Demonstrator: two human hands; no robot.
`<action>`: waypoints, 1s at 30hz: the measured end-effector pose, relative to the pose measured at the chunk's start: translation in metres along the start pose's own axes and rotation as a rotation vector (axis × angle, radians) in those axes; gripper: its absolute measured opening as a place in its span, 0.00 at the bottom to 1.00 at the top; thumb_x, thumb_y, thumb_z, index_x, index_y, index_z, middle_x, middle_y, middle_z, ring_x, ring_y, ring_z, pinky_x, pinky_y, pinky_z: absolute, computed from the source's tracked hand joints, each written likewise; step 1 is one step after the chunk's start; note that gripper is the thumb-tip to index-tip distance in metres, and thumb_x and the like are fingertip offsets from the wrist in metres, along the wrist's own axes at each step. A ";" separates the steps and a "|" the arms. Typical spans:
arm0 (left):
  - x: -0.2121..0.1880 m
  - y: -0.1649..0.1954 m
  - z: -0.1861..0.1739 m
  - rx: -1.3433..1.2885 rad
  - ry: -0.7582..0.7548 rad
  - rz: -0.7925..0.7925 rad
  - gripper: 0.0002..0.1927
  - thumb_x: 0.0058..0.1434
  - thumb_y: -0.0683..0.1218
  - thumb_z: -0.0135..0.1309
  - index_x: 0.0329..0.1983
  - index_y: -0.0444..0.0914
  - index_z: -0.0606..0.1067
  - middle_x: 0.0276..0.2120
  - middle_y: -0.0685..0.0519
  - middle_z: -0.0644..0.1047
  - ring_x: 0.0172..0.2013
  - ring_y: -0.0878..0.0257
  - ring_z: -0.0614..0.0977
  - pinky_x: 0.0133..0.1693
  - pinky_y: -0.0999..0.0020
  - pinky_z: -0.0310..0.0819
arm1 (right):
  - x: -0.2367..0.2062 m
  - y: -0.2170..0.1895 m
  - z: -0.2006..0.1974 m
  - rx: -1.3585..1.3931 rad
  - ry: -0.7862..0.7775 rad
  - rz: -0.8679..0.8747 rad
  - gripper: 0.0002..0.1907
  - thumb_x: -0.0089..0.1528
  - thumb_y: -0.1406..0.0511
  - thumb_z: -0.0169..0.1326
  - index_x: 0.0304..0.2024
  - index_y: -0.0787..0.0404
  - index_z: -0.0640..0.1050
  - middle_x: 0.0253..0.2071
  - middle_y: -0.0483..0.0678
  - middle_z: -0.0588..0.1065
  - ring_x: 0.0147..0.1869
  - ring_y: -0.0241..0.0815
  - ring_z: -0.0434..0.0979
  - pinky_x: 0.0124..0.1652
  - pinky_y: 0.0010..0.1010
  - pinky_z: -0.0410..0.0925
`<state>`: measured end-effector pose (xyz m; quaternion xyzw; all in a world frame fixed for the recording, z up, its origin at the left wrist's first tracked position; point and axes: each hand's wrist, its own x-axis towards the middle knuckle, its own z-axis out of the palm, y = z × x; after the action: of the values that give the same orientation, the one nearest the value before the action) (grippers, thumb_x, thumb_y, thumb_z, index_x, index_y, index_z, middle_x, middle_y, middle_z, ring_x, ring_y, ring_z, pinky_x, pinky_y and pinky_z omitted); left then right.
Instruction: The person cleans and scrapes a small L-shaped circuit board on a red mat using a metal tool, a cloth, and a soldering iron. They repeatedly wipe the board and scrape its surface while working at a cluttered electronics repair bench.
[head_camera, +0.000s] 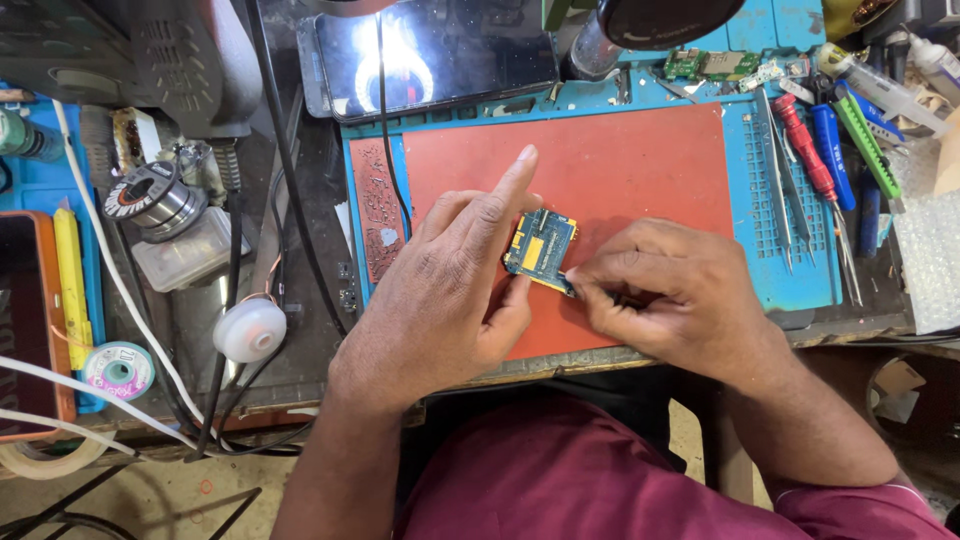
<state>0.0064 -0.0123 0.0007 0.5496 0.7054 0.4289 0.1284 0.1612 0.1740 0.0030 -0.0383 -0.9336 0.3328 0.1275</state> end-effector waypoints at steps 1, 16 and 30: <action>0.000 0.000 0.000 -0.013 0.000 -0.009 0.47 0.57 0.37 0.58 0.78 0.31 0.50 0.59 0.46 0.75 0.57 0.50 0.75 0.59 0.57 0.71 | 0.000 0.001 0.000 -0.021 -0.003 -0.030 0.08 0.54 0.68 0.67 0.36 0.59 0.84 0.32 0.43 0.78 0.32 0.36 0.79 0.29 0.26 0.68; 0.000 0.002 -0.001 -0.034 0.002 -0.033 0.48 0.56 0.37 0.58 0.77 0.30 0.49 0.59 0.49 0.76 0.51 0.53 0.76 0.55 0.57 0.72 | 0.002 0.003 0.000 -0.006 0.041 0.142 0.08 0.55 0.68 0.66 0.38 0.59 0.85 0.31 0.44 0.79 0.26 0.34 0.78 0.25 0.26 0.69; 0.000 0.002 0.000 -0.041 -0.003 -0.031 0.48 0.56 0.37 0.58 0.77 0.30 0.49 0.59 0.49 0.76 0.48 0.54 0.76 0.53 0.59 0.73 | 0.002 0.010 -0.001 0.053 -0.033 0.005 0.09 0.55 0.69 0.66 0.38 0.59 0.84 0.33 0.44 0.79 0.31 0.36 0.80 0.30 0.26 0.71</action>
<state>0.0080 -0.0124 0.0017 0.5364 0.7047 0.4404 0.1476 0.1590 0.1829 -0.0023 -0.0317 -0.9263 0.3584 0.1120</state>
